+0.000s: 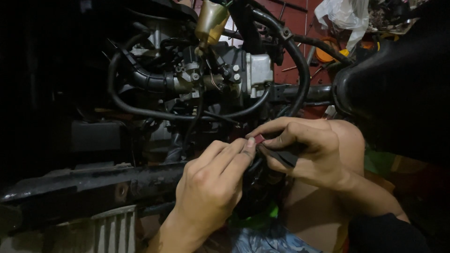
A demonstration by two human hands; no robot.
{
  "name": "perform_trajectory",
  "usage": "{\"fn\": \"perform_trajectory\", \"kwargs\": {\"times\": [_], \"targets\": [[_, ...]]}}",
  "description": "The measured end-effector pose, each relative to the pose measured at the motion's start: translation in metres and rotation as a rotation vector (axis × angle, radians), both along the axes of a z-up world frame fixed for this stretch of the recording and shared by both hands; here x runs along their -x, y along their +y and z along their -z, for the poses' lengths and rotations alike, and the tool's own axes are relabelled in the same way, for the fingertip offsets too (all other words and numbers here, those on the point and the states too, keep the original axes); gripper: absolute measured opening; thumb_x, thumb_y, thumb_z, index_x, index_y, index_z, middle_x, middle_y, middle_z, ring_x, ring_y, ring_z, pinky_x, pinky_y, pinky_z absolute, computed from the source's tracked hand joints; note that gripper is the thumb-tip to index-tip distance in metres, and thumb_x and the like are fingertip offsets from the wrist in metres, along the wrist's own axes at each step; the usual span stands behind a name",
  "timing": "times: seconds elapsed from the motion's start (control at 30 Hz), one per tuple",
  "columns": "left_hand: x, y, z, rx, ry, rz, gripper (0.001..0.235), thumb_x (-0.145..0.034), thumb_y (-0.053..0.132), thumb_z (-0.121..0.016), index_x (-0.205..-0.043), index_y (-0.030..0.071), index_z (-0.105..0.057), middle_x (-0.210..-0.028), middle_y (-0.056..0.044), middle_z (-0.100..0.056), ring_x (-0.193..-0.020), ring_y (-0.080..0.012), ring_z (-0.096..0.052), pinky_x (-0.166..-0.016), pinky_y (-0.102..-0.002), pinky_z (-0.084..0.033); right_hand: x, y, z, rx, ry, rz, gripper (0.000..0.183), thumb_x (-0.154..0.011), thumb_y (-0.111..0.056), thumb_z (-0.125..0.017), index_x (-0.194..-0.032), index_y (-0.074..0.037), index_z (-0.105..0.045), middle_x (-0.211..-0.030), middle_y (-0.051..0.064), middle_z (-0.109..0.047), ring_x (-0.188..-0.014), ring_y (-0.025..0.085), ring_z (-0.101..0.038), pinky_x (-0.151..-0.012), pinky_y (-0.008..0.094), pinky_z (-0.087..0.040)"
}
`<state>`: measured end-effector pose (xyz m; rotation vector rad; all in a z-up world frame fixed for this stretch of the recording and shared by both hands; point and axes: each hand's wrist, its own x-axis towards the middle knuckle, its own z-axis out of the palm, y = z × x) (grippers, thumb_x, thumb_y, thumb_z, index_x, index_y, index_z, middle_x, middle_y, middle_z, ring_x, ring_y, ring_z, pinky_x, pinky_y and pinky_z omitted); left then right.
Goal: Inspecting and disconnecting electrical connectors on a motorcycle wiring harness
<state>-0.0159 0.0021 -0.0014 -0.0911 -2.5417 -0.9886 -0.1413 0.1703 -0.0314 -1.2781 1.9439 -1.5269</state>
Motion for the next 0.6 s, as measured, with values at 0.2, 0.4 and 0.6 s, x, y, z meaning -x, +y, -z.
{"fn": "perform_trajectory", "kwargs": {"times": [0.2,0.4,0.6], "targets": [[-0.0027,-0.0005,0.0003,-0.02,-0.006,0.003,0.027,-0.078,-0.007,-0.068,-0.105,-0.006,-0.07,-0.112,-0.015,-0.073,-0.08,-0.0263,-0.064,-0.067,-0.034,-0.055,-0.0066,0.0002,0.0006,0.029,-0.048,0.032,0.022,-0.072,0.006,-0.076,-0.08,-0.001,-0.057,-0.107,0.02,-0.076,-0.072,0.015,-0.071,-0.066,0.022,-0.059],[-0.0024,-0.0002,-0.0003,-0.058,0.009,0.012,0.027,-0.077,-0.009,-0.068,-0.104,-0.006,-0.069,-0.111,-0.016,-0.074,-0.081,-0.0271,-0.066,-0.071,-0.035,-0.056,-0.0096,0.0025,0.001,0.055,-0.03,0.091,0.021,-0.075,0.008,-0.075,-0.082,0.001,-0.056,-0.109,0.02,-0.076,-0.078,0.017,-0.076,-0.069,0.022,-0.063],[-0.0023,0.0016,-0.0039,-0.15,-0.021,-0.028,0.028,-0.078,-0.013,-0.07,-0.104,-0.006,-0.068,-0.107,-0.014,-0.076,-0.081,-0.0254,-0.07,-0.07,-0.033,-0.058,-0.001,0.0057,0.006,0.048,-0.145,0.091,0.021,-0.078,0.008,-0.072,-0.081,-0.001,-0.053,-0.111,0.018,-0.077,-0.045,0.006,-0.057,-0.042,0.016,-0.047]]}}
